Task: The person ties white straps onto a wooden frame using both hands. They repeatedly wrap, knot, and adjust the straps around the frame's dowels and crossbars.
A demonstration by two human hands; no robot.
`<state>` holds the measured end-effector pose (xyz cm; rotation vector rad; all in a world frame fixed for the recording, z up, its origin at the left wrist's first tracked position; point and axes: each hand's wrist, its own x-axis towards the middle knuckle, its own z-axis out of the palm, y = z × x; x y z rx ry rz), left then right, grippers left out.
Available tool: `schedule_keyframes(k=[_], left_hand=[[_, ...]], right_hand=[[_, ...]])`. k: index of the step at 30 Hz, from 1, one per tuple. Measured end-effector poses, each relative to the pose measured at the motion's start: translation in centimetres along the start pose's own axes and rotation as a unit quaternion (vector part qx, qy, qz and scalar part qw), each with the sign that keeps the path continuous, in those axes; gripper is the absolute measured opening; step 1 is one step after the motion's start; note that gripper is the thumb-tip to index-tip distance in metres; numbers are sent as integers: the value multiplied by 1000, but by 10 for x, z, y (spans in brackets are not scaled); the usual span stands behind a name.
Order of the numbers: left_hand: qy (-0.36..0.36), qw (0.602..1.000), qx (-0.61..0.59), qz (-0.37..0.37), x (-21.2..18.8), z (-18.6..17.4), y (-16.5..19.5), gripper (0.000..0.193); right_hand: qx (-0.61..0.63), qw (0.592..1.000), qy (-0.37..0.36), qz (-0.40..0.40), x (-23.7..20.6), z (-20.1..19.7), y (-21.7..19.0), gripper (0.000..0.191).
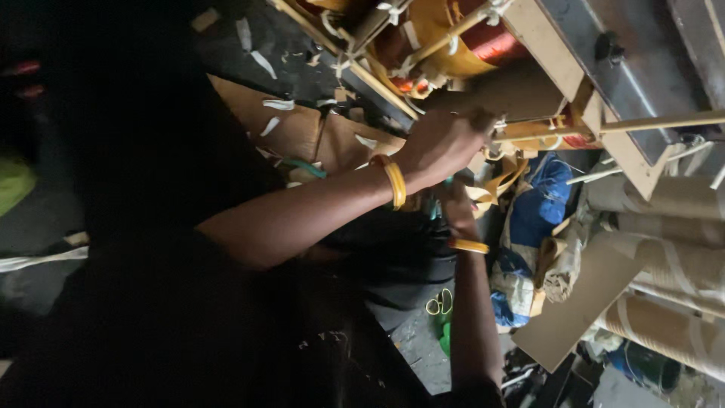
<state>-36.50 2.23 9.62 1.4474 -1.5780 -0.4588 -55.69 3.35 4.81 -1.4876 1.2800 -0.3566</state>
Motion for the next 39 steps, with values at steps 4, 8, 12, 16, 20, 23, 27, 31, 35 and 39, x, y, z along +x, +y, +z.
schedule_keyframes(k=[4,8,12,16,20,23,27,31,35,39], left_hand=[[124,978,-159,-58,1,3,6,12],[-56,830,-456,-317,6,-4,-1,18],[-99,696,-624,-340,15,-2,-10,18],[-155,625,-675,-360,16,9,-22,24],[-150,617,-674,-377,20,18,-30,23],[-148,635,-658,-376,27,21,-26,26],[-131,662,-615,-407,20,13,-27,29],[47,718,-495,-486,-6,-16,-49,20],[150,739,-552,-355,-25,-40,-40,19],[43,796,-579,-172,-41,-51,6,11]], right_hand=[[8,1000,20,-6,-20,-21,-45,28],[-1,999,13,-29,-18,-15,-82,22],[-10,998,44,-49,-11,-9,-95,24],[-95,975,25,-201,-3,-15,-92,28],[-68,968,-4,-240,2,-19,-86,39],[-100,978,41,-177,4,-21,-83,27],[-44,996,60,-45,10,-23,-76,31],[-269,955,-34,-125,16,-8,-60,30],[-346,882,-12,-320,7,28,-41,53],[158,957,34,-242,-24,54,-43,51]])
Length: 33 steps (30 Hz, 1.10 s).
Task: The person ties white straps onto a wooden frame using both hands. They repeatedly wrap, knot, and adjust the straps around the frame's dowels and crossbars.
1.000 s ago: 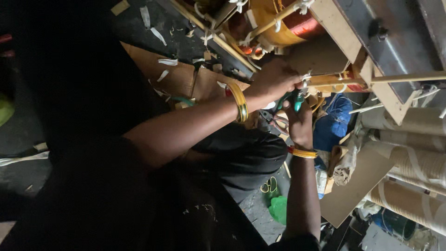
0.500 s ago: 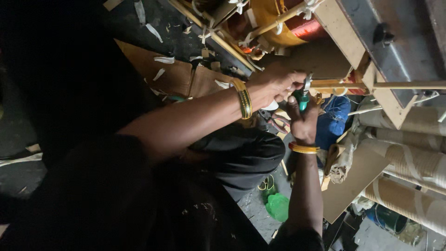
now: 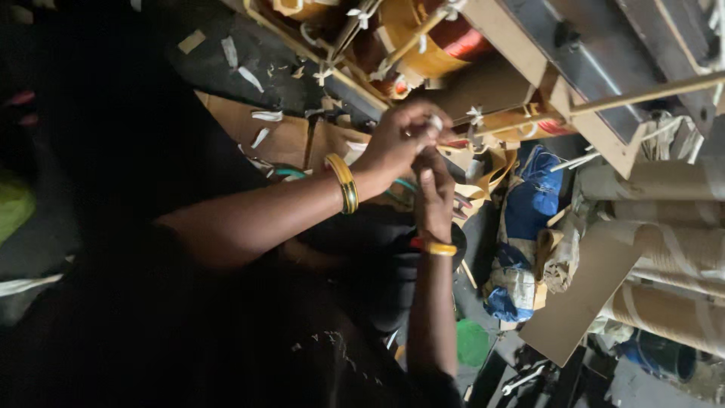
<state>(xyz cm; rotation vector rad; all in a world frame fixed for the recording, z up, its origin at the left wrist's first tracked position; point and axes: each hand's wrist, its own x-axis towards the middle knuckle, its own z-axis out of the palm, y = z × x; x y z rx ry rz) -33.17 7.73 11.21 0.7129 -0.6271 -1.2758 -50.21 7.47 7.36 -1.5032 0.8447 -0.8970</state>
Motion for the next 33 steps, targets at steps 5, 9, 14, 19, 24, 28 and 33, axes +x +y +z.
schedule_keyframes(k=[5,9,14,19,24,28,33], left_hand=[[-138,958,205,146,-10,23,18,18],[-145,939,249,189,-15,31,16,26],[-108,896,360,235,-22,33,-2,15],[-45,799,549,241,-6,8,-28,7],[-26,749,645,150,12,29,-74,30],[-14,912,379,158,49,85,-113,50],[64,884,451,103,74,96,-118,37]], right_hand=[[235,951,198,-10,-17,29,-20,37],[230,960,162,2,-31,29,-26,33],[283,952,117,25,-45,3,-21,16],[-10,927,374,-25,-30,-48,-15,9],[-367,824,399,-165,23,-79,-13,5],[-372,842,352,-169,59,-72,-11,16],[-390,853,283,-203,65,-69,-12,12]])
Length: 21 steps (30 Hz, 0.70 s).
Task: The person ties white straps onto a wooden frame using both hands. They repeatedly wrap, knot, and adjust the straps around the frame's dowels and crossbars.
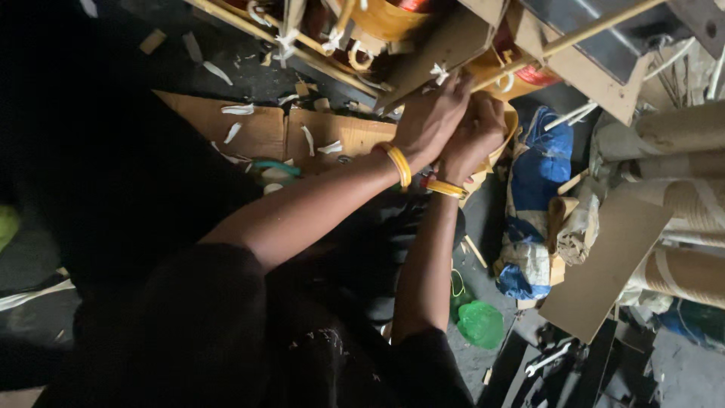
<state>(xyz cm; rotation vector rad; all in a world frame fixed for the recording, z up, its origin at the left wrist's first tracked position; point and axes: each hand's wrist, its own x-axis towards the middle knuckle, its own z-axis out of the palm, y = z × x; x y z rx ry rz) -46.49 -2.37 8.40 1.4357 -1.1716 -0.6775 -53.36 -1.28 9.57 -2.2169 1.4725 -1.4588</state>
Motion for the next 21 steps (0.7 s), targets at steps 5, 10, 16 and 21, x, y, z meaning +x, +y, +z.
schedule_keyframes(k=[5,10,16,21], left_hand=[[-99,954,255,118,-6,-28,1,39],[-69,957,234,159,-48,-55,4,18],[-142,979,132,65,-79,-52,-44,21],[-81,979,184,43,-56,-32,-50,53]], right_hand=[[124,989,-63,45,-5,-16,6,14],[175,927,-133,303,-30,-42,4,11],[194,909,-139,341,-60,-27,12,15],[20,986,48,157,-69,21,28,13]])
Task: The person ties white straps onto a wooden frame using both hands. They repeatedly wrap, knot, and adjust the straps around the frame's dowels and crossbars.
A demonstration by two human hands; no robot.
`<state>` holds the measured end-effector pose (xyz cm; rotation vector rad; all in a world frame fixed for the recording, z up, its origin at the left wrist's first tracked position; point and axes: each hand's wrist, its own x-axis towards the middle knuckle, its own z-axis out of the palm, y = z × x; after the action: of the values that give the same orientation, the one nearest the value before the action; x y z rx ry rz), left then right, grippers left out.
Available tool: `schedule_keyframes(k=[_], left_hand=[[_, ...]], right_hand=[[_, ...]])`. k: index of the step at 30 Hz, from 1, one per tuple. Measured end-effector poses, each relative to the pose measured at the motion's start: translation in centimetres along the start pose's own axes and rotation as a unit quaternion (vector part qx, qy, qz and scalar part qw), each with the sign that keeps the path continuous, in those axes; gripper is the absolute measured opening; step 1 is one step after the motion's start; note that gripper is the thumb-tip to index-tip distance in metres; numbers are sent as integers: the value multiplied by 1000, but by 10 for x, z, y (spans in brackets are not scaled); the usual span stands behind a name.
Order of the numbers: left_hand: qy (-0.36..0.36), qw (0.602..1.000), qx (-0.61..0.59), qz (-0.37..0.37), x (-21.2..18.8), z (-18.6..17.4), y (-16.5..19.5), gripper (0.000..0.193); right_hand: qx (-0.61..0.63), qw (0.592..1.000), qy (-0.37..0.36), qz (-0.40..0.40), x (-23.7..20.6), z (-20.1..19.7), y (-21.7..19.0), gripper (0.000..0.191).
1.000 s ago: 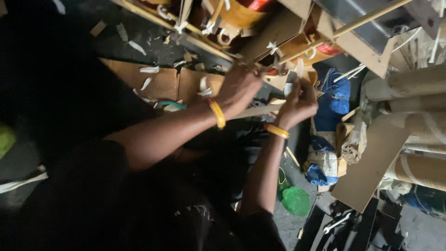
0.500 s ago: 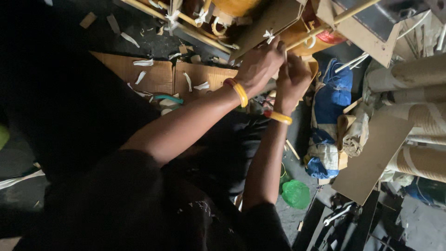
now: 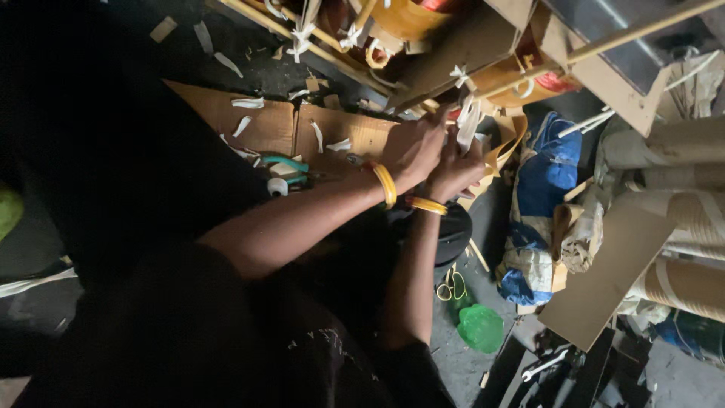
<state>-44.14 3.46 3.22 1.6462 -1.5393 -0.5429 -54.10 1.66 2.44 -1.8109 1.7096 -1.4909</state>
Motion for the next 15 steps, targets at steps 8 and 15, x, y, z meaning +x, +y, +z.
schedule_keyframes(k=[8,15], left_hand=[[169,984,-60,-20,22,18,-4,61],[97,991,-48,-80,35,26,-6,34]], right_hand=[[207,972,92,65,12,48,14,15],[386,908,-3,166,11,32,4,26]])
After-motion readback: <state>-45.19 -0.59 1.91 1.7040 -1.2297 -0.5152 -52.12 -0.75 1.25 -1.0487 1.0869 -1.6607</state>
